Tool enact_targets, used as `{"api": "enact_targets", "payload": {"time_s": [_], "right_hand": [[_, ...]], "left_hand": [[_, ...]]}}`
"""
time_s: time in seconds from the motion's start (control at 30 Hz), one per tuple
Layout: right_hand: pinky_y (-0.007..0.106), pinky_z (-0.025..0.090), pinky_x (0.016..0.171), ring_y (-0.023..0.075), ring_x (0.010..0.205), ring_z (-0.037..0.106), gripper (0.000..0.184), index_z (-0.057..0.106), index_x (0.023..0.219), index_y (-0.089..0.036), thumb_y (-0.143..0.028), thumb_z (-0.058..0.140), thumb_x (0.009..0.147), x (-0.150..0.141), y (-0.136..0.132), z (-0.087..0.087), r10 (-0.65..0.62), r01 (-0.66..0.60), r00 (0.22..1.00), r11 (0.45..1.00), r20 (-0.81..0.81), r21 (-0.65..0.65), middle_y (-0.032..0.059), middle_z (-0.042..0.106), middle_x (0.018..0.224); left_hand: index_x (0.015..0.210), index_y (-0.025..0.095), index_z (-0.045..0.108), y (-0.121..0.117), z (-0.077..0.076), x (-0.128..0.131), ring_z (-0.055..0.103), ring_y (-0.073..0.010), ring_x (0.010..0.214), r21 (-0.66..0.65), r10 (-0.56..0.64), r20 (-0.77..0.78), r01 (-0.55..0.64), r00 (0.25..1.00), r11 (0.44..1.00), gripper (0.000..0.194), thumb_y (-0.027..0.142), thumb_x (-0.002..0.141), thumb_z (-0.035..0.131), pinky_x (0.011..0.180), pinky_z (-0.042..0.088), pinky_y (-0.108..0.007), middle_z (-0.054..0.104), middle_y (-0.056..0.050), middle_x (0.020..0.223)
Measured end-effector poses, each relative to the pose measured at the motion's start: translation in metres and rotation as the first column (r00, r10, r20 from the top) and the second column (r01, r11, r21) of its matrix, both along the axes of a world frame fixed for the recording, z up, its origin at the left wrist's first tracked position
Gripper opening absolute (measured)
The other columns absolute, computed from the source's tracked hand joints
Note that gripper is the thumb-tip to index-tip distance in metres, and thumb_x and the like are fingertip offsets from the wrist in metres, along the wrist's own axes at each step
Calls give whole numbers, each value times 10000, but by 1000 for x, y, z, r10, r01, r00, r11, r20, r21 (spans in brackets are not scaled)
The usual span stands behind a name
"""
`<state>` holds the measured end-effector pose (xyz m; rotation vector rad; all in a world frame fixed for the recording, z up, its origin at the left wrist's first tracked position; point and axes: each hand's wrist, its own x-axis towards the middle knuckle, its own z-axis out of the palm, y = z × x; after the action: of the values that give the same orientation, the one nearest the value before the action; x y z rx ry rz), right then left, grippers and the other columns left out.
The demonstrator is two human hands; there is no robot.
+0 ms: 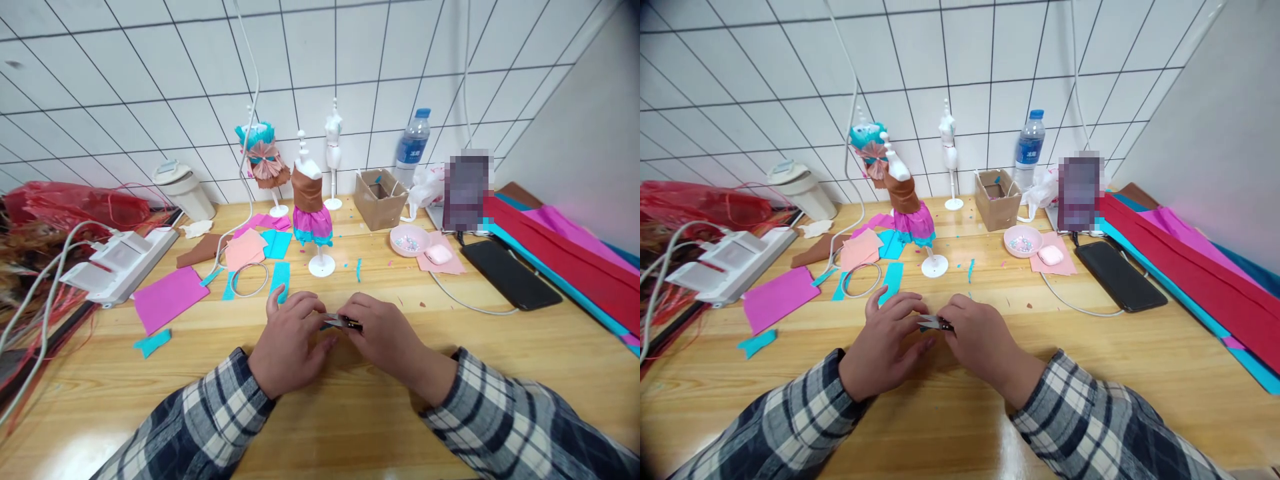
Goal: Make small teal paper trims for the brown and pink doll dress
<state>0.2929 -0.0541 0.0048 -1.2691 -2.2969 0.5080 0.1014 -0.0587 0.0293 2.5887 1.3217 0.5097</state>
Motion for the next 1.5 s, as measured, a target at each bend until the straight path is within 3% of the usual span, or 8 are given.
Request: {"api": "enact_targets", "payload": {"time_s": [0.4,0.5,0.6,0.73,1.07,1.5], "right_hand": [[265,386,660,158,776,572,108,629,825,-198,-213,533,873,-1,3,1,14,-18,996,999,-87,-44,27,627,840],[255,366,609,138,656,539,170,595,897,-202,-351,512,906,-1,3,4,-73,40,974,987,-214,-154,-5,594,716],[256,343,579,133,589,490,326,523,933,-211,-450,306,975,-2,2,3,-147,54,943,953,-298,-297,-32,517,643],[265,332,602,142,638,482,316,401,849,-221,-438,222,992,-8,-1,-5,-73,-38,955,931,-288,-363,-25,488,688],[256,293,587,139,624,472,244,375,882,-226,-398,244,996,-11,-5,-2,5,-73,984,925,-178,-374,-29,478,686],[260,316,605,133,634,445,327,405,786,-216,-427,262,991,-12,-1,-7,-23,-91,958,922,-287,-376,-33,471,674]], "left_hand": [[796,238,670,4,-2,-1,575,-222,960,30,19,-13,-18,1000,999,172,180,844,515,1026,154,-571,667,1,873],[798,225,684,10,-6,-7,583,-210,888,-1,60,135,-61,989,998,156,232,853,538,963,299,-498,667,-23,857],[800,190,689,17,-10,-12,591,-195,848,-142,178,401,-131,899,981,181,289,861,550,834,425,-374,657,-54,846],[770,173,683,17,-12,-8,600,-181,835,-318,272,548,-104,791,942,208,305,860,550,803,451,-316,642,-52,824],[788,169,677,13,-16,-1,601,-177,822,-343,262,534,-78,804,936,189,292,855,551,785,466,-310,652,-54,825],[778,173,689,13,-17,1,598,-173,815,-325,222,539,-43,813,945,189,270,859,549,775,481,-310,654,-55,818]]}}
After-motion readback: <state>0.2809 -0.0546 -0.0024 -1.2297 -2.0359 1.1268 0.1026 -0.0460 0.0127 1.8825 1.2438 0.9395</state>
